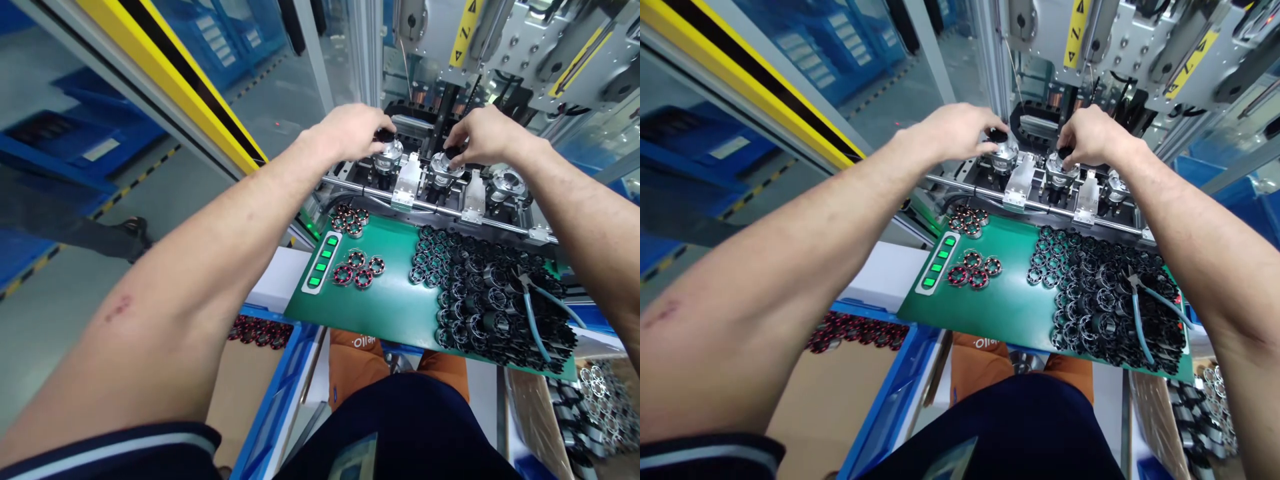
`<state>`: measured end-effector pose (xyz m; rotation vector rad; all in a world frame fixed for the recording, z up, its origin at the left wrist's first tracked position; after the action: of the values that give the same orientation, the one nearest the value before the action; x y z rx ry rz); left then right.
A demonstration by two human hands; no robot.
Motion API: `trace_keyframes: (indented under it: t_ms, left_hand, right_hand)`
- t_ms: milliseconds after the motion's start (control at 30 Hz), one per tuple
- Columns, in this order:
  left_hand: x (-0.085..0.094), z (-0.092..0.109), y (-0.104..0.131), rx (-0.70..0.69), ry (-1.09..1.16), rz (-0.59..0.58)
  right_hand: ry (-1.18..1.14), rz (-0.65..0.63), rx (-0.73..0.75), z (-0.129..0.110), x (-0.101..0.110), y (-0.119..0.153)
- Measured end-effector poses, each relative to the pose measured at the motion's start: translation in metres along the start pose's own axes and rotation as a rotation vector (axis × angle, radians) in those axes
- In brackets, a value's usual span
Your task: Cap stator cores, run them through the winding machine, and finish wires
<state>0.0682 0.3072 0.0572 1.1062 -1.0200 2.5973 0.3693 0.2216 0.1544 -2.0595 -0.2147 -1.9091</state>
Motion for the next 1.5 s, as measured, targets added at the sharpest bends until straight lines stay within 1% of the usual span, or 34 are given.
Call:
trace_keyframes:
  t_ms: [100,200,267,333,400,467,500,533,600,667,700,733,767,800,833,867,900,933,967,1000,1033,1100,1133,1200,1233,1300,1367,1433,1500]
  left_hand:
    - [-0.016,-0.004,0.033,-0.048,0.005,-0.112]
    - [-0.027,-0.007,0.059,-0.029,0.109,-0.074]
    - [-0.032,-0.007,0.069,0.002,0.155,-0.018]
    - [-0.035,-0.006,0.074,0.024,0.170,0.032]
    - [-0.036,-0.003,0.076,0.034,0.175,0.069]
    - [-0.037,-0.001,0.074,0.041,0.191,0.090]
    - [-0.036,0.000,0.073,0.048,0.202,0.094]
    - [-0.035,0.001,0.070,0.059,0.210,0.094]
    - [-0.030,0.007,0.067,0.091,0.205,0.088]
    - [-0.023,0.022,0.070,0.136,0.189,0.123]
    - [-0.019,0.034,0.077,0.148,0.185,0.158]
    - [-0.017,0.050,0.088,0.143,0.185,0.199]
    - [-0.016,0.070,0.105,0.124,0.185,0.234]
    - [-0.016,0.091,0.126,0.083,0.181,0.252]
    - [-0.020,0.114,0.151,0.032,0.158,0.239]
    - [-0.025,0.136,0.177,-0.006,0.123,0.190]
    - [-0.032,0.156,0.203,-0.030,0.076,0.106]
    - [-0.041,0.174,0.227,-0.043,0.033,0.001]
    - [-0.049,0.187,0.247,-0.039,0.026,-0.045]
    - [-0.056,0.198,0.262,-0.032,0.017,-0.089]
    - [-0.064,0.204,0.272,-0.021,0.017,-0.117]
    - [-0.074,0.211,0.280,0.002,0.026,-0.141]
    - [-0.077,0.212,0.279,0.012,0.033,-0.147]
    - [-0.077,0.214,0.274,0.030,0.060,-0.138]
    - [-0.075,0.214,0.273,0.043,0.080,-0.123]
    - [-0.064,0.217,0.278,0.084,0.132,-0.075]
    - [-0.048,0.219,0.291,0.141,0.194,-0.022]
    - [-0.031,0.223,0.311,0.216,0.341,0.040]
    - [-0.014,0.231,0.331,0.300,0.614,0.106]
  right_hand:
    - [-0.035,-0.039,-0.045,0.005,0.001,-0.010]
    - [-0.067,-0.077,-0.082,0.010,0.000,-0.019]
    - [-0.015,-0.055,-0.058,0.007,-0.005,-0.014]
    - [0.061,-0.007,-0.019,-0.002,-0.018,0.006]
    - [0.085,0.022,-0.007,-0.015,-0.036,0.036]
    - [0.079,-0.001,-0.038,-0.026,-0.054,0.063]
    - [0.081,-0.023,-0.068,-0.032,-0.060,0.073]
    - [0.085,-0.051,-0.099,-0.036,-0.063,0.079]
    - [0.110,-0.120,-0.164,-0.044,-0.059,0.081]
    - [0.142,-0.183,-0.199,-0.053,-0.043,0.080]
    - [0.156,-0.183,-0.196,-0.059,-0.034,0.084]
    - [0.164,-0.150,-0.180,-0.067,-0.024,0.091]
    - [0.163,-0.083,-0.152,-0.076,-0.017,0.104]
    - [0.157,-0.003,-0.117,-0.087,-0.013,0.121]
    - [0.150,0.075,-0.089,-0.100,-0.013,0.143]
    - [0.142,0.121,-0.070,-0.114,-0.017,0.166]
    - [0.143,0.113,-0.061,-0.127,-0.027,0.190]
    - [0.148,0.076,-0.075,-0.138,-0.040,0.212]
    - [0.145,0.035,-0.088,-0.148,-0.054,0.231]
    - [0.143,0.001,-0.108,-0.156,-0.069,0.245]
    - [0.139,-0.026,-0.132,-0.161,-0.083,0.255]
    - [0.130,-0.049,-0.175,-0.164,-0.105,0.261]
    - [0.125,-0.051,-0.192,-0.163,-0.112,0.259]
    - [0.106,-0.041,-0.209,-0.160,-0.114,0.252]
    - [0.093,-0.031,-0.210,-0.158,-0.111,0.250]
    - [0.062,-0.002,-0.204,-0.156,-0.097,0.252]
    - [0.023,0.033,-0.179,-0.157,-0.079,0.266]
    - [-0.128,0.123,-0.139,-0.163,-0.063,0.287]
    - [-0.432,0.278,-0.133,-0.171,-0.051,0.311]
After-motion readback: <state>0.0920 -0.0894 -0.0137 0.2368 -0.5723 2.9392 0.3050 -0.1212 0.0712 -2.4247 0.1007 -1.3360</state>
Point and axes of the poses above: each hand's wrist, its own y-axis away from the middle knuckle, its own x-axis out of the back of the hand, z = x × y, the point moved 2 cm from there along -y, towards the middle knuckle, and after that the axes turned 8 degrees about z, right-handed, at the moved point
